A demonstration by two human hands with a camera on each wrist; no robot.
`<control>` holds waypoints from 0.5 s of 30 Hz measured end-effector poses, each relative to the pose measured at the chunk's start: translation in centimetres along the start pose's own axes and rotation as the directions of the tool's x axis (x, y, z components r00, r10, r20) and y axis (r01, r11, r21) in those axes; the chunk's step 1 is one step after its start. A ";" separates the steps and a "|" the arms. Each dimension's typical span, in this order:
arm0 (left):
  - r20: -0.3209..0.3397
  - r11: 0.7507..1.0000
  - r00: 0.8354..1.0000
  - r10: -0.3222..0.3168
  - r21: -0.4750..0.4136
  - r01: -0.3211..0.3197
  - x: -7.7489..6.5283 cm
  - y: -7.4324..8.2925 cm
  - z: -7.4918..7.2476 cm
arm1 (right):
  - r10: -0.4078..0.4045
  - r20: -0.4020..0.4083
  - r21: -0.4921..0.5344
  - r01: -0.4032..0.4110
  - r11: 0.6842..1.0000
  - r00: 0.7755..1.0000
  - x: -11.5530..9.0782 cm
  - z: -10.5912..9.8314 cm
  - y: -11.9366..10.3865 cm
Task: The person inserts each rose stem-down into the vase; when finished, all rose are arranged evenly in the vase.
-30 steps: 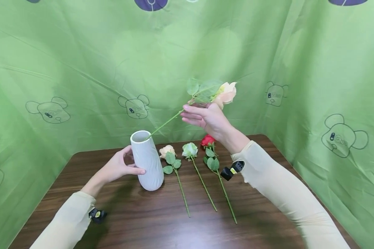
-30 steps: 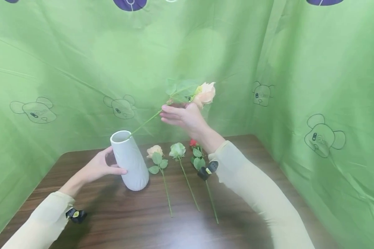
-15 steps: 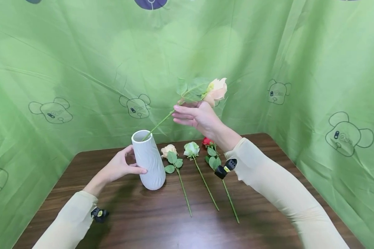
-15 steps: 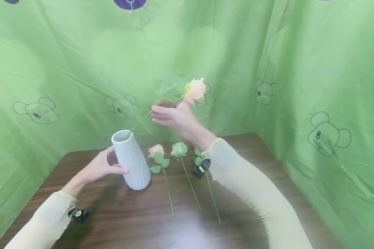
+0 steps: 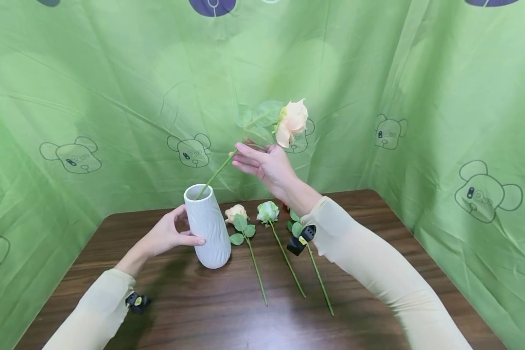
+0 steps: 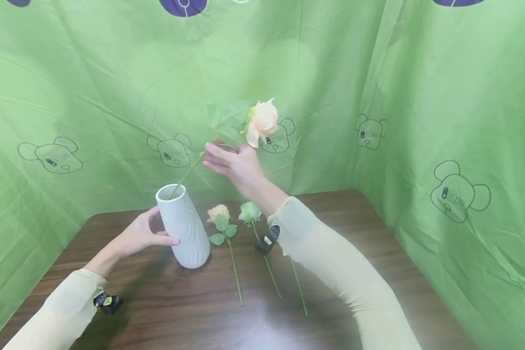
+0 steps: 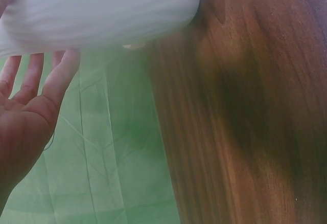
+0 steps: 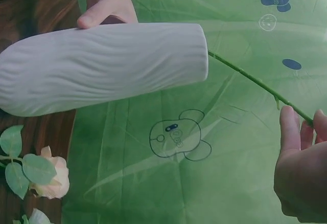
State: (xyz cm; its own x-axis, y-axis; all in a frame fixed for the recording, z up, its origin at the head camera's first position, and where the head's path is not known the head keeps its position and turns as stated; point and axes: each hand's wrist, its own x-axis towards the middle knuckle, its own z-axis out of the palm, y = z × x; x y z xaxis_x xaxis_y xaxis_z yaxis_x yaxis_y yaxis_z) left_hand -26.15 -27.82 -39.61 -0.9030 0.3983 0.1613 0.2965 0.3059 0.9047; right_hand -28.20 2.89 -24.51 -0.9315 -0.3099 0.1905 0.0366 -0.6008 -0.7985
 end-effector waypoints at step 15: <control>-0.024 1.000 1.000 -0.018 0.011 0.018 -0.5 0.1 -0.2 | -0.020 -0.002 -0.131 0.019 0.991 1.000 1.1 2.1 1.3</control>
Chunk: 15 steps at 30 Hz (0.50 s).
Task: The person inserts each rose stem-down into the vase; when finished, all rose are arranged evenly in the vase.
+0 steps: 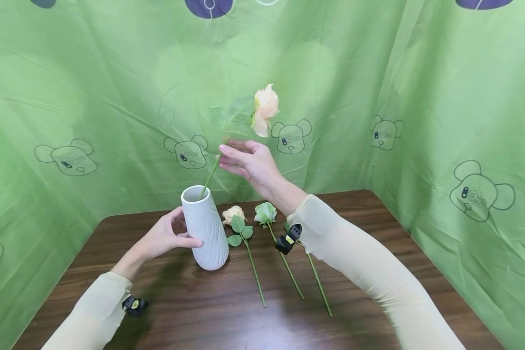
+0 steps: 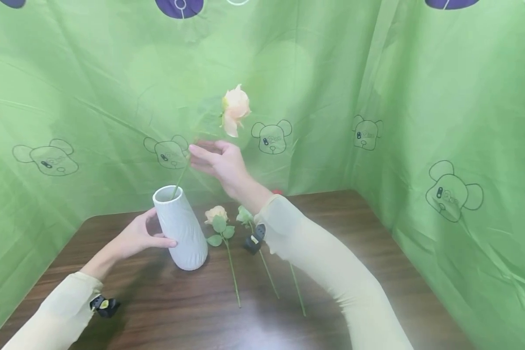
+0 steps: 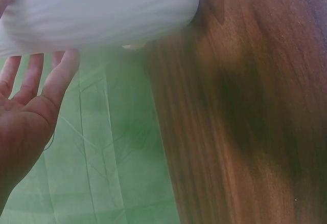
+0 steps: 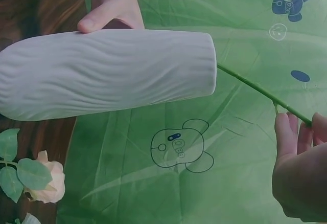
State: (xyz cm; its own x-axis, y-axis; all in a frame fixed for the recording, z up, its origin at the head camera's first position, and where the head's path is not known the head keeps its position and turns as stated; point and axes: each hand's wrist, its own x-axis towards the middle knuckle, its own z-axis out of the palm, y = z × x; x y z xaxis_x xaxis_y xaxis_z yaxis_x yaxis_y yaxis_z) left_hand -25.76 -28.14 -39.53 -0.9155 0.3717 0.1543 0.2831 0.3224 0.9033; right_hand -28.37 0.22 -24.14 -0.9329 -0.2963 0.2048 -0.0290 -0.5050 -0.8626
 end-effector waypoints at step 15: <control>0.008 1.000 1.000 0.013 -0.007 -0.013 -0.1 -0.1 -0.1 | 0.036 0.144 -0.234 -0.001 0.972 0.989 1.5 1.5 0.9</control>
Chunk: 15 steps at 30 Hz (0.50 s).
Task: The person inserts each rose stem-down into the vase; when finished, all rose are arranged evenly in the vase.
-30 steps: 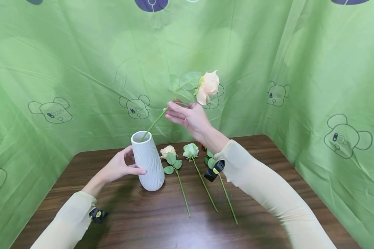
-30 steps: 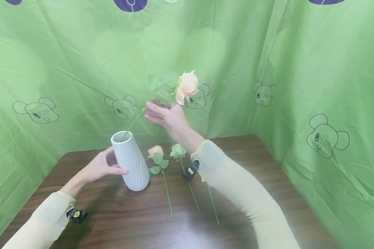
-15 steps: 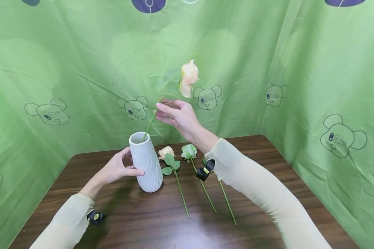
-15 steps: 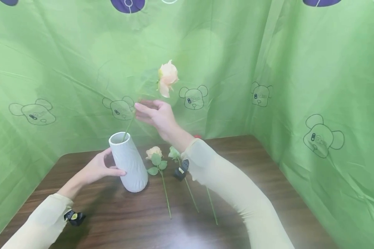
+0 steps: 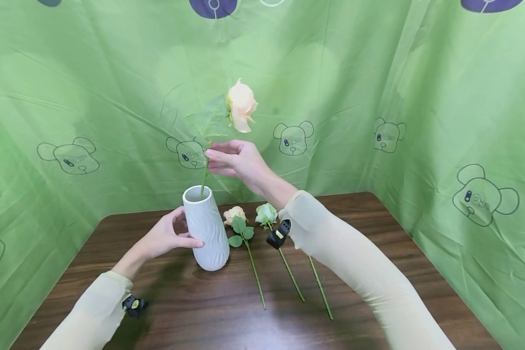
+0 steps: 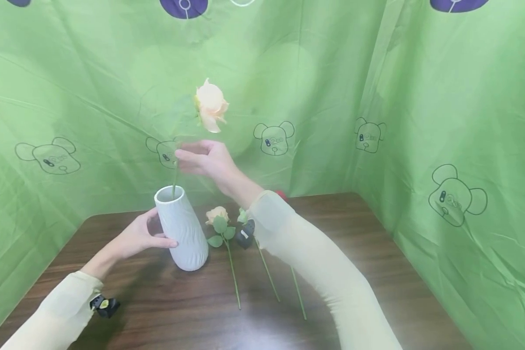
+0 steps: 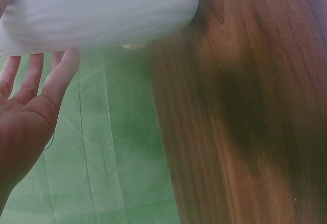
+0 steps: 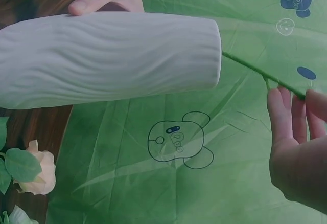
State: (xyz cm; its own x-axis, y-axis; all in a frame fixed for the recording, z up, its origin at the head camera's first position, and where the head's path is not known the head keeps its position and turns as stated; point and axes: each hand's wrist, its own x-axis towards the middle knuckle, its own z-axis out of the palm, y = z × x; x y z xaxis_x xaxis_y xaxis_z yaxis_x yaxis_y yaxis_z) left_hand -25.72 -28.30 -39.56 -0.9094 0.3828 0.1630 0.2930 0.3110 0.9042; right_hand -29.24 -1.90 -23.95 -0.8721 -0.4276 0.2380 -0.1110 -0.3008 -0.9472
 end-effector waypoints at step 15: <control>0.000 1.000 1.000 0.000 -0.016 0.000 0.0 0.0 0.0 | 0.070 0.055 -0.059 -0.067 0.996 0.996 1.2 0.6 0.8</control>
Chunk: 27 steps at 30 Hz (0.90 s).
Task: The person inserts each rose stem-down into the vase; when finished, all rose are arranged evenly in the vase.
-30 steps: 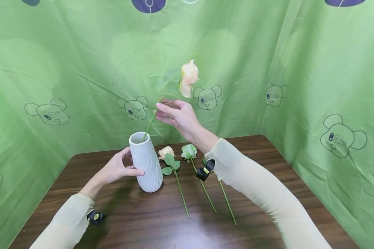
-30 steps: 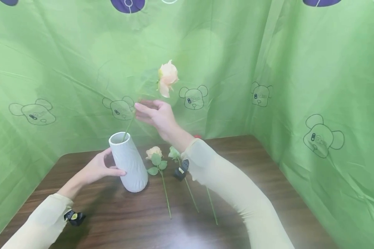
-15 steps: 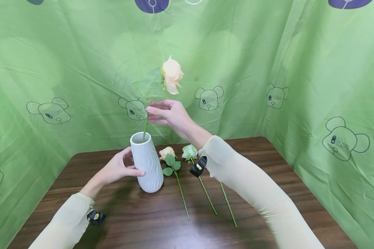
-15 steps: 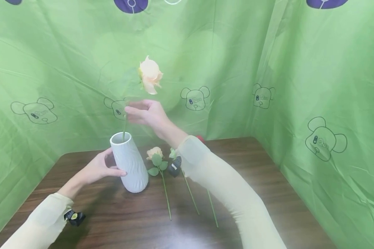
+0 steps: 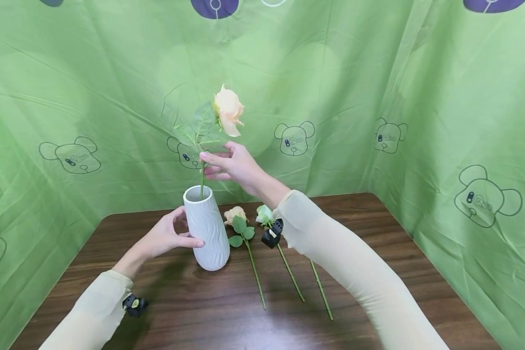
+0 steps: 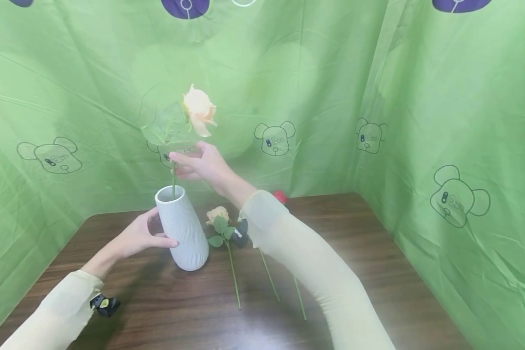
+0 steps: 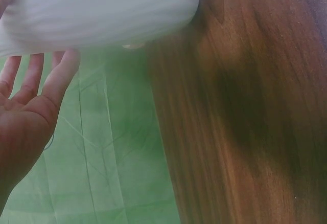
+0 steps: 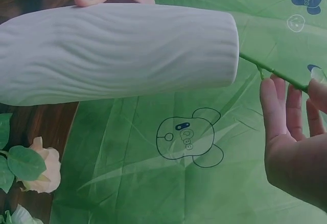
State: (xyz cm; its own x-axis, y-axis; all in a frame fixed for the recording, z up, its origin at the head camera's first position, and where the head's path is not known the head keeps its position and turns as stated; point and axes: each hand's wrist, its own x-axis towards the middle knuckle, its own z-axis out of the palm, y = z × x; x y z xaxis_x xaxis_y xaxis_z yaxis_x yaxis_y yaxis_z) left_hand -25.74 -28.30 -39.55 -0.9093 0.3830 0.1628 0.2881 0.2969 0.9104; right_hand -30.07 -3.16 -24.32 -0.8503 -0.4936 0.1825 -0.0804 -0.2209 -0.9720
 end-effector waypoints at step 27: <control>0.013 1.000 1.000 0.022 0.005 -0.022 0.0 -0.1 0.0 | 0.027 0.033 -0.053 -0.025 0.998 0.999 0.6 1.3 0.2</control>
State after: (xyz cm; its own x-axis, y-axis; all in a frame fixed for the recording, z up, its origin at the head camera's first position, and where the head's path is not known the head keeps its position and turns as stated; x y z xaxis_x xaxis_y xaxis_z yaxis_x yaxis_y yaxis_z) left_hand -25.75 -28.36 -39.64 -0.8987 0.4010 0.1775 0.3095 0.2930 0.9046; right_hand -29.91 -4.57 -24.24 -0.8344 -0.5270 0.1615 -0.0868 -0.1636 -0.9827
